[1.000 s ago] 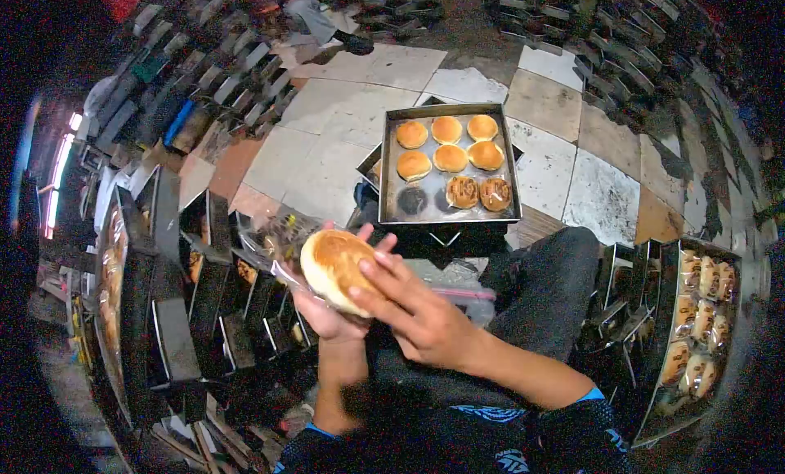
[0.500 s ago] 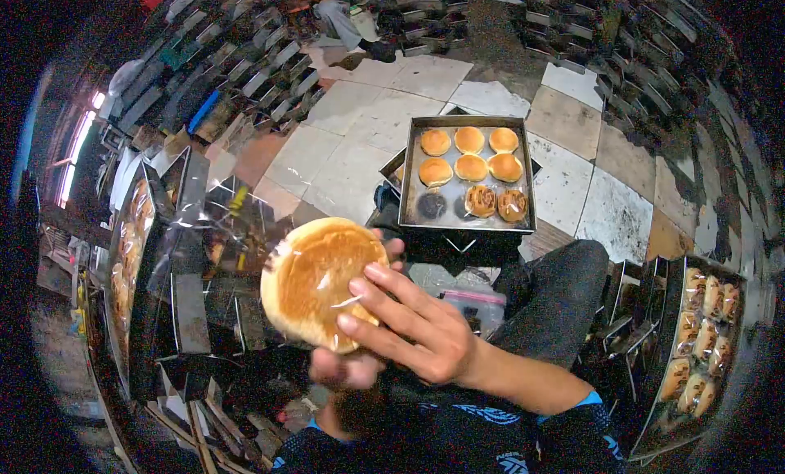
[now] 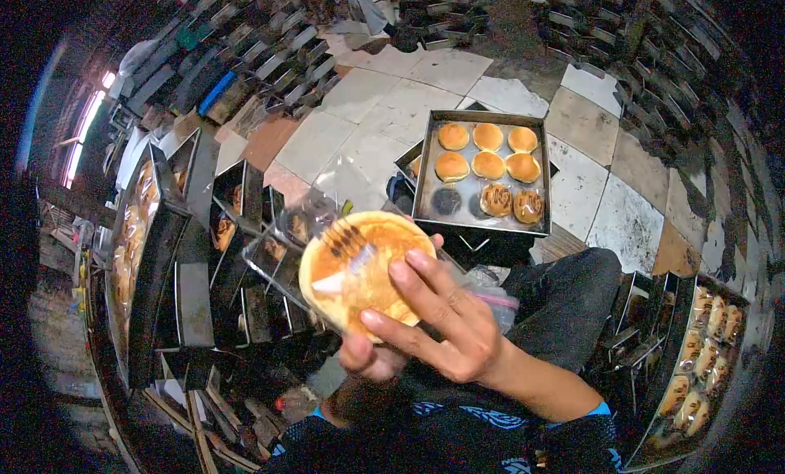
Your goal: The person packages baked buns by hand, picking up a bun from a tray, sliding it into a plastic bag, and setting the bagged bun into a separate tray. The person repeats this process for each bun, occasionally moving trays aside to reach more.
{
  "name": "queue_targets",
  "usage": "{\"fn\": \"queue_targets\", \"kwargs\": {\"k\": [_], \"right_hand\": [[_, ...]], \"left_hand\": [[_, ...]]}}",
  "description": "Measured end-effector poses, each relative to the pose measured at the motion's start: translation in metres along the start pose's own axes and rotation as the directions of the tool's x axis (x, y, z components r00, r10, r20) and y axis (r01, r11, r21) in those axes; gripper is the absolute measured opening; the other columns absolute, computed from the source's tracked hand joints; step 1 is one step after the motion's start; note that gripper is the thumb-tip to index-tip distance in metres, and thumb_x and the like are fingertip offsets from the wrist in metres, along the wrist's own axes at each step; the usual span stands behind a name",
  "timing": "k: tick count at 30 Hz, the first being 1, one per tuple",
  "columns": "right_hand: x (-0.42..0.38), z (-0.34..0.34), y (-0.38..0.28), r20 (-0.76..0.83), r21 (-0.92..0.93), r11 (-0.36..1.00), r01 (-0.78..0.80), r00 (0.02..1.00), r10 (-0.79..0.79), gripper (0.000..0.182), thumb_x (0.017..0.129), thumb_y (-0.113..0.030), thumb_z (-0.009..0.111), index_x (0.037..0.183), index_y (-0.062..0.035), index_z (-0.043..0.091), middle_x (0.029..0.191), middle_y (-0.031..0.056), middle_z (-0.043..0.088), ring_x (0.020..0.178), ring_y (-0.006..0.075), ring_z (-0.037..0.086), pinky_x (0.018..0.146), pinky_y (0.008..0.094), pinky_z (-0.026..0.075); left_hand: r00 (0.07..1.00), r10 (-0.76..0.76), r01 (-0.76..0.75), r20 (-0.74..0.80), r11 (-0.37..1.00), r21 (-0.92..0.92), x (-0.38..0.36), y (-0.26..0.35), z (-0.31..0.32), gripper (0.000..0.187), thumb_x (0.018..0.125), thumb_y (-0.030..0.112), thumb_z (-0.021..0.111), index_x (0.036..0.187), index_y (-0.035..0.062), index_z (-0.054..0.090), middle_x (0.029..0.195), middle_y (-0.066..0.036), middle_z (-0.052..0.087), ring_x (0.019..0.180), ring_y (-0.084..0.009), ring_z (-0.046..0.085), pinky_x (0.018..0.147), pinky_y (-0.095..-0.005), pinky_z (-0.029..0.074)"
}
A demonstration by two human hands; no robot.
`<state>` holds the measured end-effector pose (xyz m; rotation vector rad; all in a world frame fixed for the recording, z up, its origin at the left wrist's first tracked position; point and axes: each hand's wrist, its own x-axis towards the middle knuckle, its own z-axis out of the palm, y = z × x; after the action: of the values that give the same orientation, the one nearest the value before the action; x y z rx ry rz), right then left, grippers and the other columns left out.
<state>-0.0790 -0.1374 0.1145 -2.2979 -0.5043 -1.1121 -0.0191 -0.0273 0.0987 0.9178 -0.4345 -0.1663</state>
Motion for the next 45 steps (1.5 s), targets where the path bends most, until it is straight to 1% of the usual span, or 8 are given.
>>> {"fn": "queue_targets", "kwargs": {"k": [13, 15, 22, 26, 29, 33, 38, 45], "right_hand": [[-0.022, 0.026, 0.004, 0.215, 0.189, 0.910, -0.369, 0.920, 0.328, 0.044, 0.081, -0.005, 0.066, 0.124, -0.0076, 0.061, 0.126, 0.0250, 0.054, 0.114, 0.0408, 0.057, 0.095, 0.0451, 0.049], [-0.036, 0.011, 0.019, 0.752, 0.394, 0.736, -0.551, 0.653, 0.087, 0.030, 0.082, -0.004, 0.067, 0.112, -0.0046, 0.066, 0.103, 0.0160, 0.065, 0.090, 0.0318, 0.065, 0.079, 0.0406, 0.054], [-0.019, 0.025, 0.024, 0.517, 0.507, 0.722, -0.471, 0.836, 0.183, 0.015, 0.083, -0.011, 0.068, 0.095, -0.0011, 0.065, 0.088, 0.0170, 0.065, 0.081, 0.0359, 0.063, 0.075, 0.0406, 0.051], [-0.012, -0.016, 0.035, 0.471, 0.865, 0.051, -0.499, 0.774, -0.424, 0.016, 0.083, -0.009, 0.070, 0.099, -0.0035, 0.068, 0.091, 0.0133, 0.066, 0.082, 0.0301, 0.066, 0.074, 0.0373, 0.053], [-0.036, 0.000, 0.051, 0.570, 0.351, 0.653, -0.671, 0.706, 0.420, 0.026, 0.075, -0.013, 0.076, 0.097, -0.0019, 0.067, 0.090, 0.0141, 0.066, 0.086, 0.0333, 0.064, 0.080, 0.0408, 0.051], [-0.037, 0.016, 0.044, -0.085, 0.178, 0.944, -0.279, 0.951, 0.297, 0.020, 0.068, -0.008, 0.078, 0.087, -0.0062, 0.071, 0.088, 0.0076, 0.065, 0.086, 0.0305, 0.061, 0.080, 0.0422, 0.051], [-0.055, 0.035, 0.042, -0.037, 0.587, 0.496, -0.640, 0.590, 0.807, 0.011, 0.080, -0.006, 0.075, 0.087, 0.0007, 0.070, 0.085, 0.0093, 0.065, 0.077, 0.0185, 0.061, 0.072, 0.0301, 0.049], [-0.004, 0.016, 0.050, -0.143, 0.176, 0.924, -0.338, 0.920, 0.364, 0.015, 0.076, -0.005, 0.076, 0.091, -0.0023, 0.074, 0.088, 0.0112, 0.065, 0.075, 0.0225, 0.063, 0.068, 0.0303, 0.051]], "left_hand": [[0.882, -0.458, 0.334, -0.108, 0.771, -0.542, 0.043, -0.030, -0.061, 0.066, 0.090, 0.052, 0.046, 0.137, 0.0052, 0.044, 0.127, -0.021, 0.057, 0.113, -0.0420, 0.058, 0.094, -0.0580, 0.050], [0.919, -0.380, 0.289, -0.107, 0.832, -0.474, 0.041, -0.030, -0.064, 0.066, 0.091, 0.051, 0.045, 0.139, 0.0063, 0.042, 0.130, -0.020, 0.055, 0.117, -0.0398, 0.057, 0.095, -0.0591, 0.049], [0.764, -0.637, 0.544, -0.101, 0.721, -0.429, 0.034, -0.048, -0.055, 0.055, 0.090, 0.038, 0.049, 0.132, 0.0019, 0.048, 0.122, -0.018, 0.061, 0.108, -0.0308, 0.062, 0.093, -0.0481, 0.051], [0.771, -0.635, 0.526, 0.053, 0.587, -0.615, 0.046, -0.035, -0.089, 0.065, 0.086, 0.049, 0.049, 0.131, 0.0026, 0.050, 0.125, -0.020, 0.059, 0.096, -0.0386, 0.064, 0.077, -0.0511, 0.055], [0.746, -0.666, 0.546, 0.013, 0.600, -0.585, 0.037, -0.028, -0.078, 0.062, 0.089, 0.050, 0.044, 0.131, 0.0046, 0.050, 0.124, -0.016, 0.060, 0.105, -0.0327, 0.064, 0.070, -0.0426, 0.060], [0.595, -0.795, 0.658, 0.116, 0.399, -0.639, -0.006, -0.040, -0.055, 0.066, 0.096, 0.055, 0.040, 0.138, 0.0044, 0.043, 0.126, -0.013, 0.059, 0.112, -0.0274, 0.060, 0.093, -0.0416, 0.052], [0.968, -0.120, 0.162, -0.220, 0.969, 0.185, -0.040, -0.081, -0.062, 0.046, 0.097, 0.036, 0.056, 0.125, -0.0008, 0.053, 0.112, -0.014, 0.063, 0.101, -0.0207, 0.061, 0.089, -0.0347, 0.050], [0.838, 0.466, -0.480, 0.285, 0.381, 0.790, 0.001, -0.006, -0.109, 0.011, 0.085, 0.011, 0.069, 0.090, 0.0012, 0.068, 0.083, -0.010, 0.062, 0.075, -0.0248, 0.062, 0.068, -0.0340, 0.050]]}}
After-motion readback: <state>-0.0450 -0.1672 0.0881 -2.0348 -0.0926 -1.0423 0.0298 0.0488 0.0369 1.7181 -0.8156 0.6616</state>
